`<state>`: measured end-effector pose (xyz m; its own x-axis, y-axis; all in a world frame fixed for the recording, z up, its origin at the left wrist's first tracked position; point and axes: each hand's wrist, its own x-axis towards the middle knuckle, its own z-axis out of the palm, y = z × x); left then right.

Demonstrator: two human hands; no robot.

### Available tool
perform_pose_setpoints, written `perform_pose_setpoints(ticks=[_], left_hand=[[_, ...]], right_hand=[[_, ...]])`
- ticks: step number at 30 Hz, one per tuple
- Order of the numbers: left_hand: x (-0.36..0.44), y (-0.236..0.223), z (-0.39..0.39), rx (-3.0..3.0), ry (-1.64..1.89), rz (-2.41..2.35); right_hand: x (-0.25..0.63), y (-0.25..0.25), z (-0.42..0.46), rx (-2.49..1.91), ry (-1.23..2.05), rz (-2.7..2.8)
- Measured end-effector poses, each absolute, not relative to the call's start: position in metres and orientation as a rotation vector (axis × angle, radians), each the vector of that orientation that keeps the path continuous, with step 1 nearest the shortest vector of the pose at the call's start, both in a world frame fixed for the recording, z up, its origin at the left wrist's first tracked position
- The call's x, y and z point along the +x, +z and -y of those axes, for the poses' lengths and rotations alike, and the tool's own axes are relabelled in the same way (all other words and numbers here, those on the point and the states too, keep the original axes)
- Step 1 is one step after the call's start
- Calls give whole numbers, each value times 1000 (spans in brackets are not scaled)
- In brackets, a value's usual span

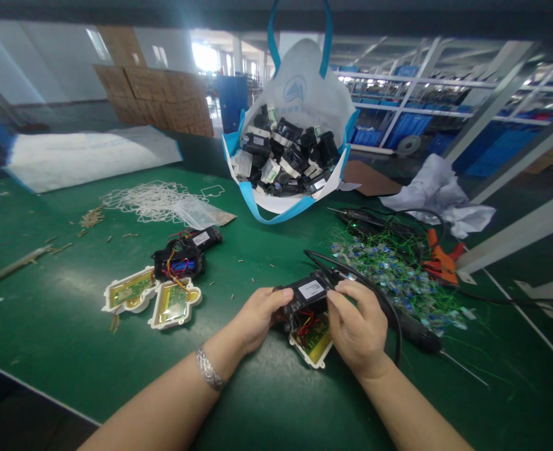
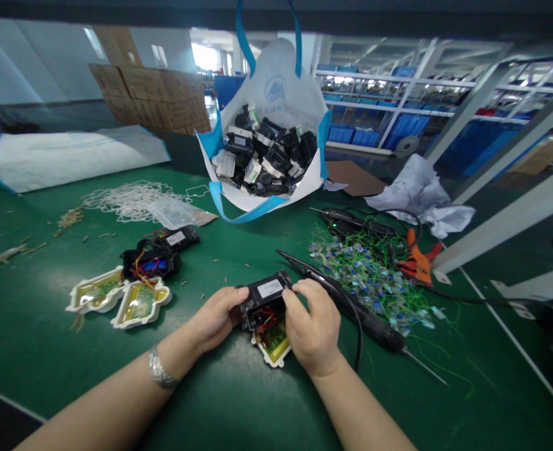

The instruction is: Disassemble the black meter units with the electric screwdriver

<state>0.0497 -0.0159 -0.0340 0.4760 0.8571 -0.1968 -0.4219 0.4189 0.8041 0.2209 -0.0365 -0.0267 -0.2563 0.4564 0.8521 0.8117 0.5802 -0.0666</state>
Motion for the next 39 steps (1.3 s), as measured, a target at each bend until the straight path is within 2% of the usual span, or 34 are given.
perform_pose_setpoints(ticks=[21,39], left_hand=[[50,-32,15,736,867,-677],[48,-35,13,745,879,-693]], right_hand=[[219,-26,38,-946,-454,1896],[217,-26,33,-1048,-426,1824]])
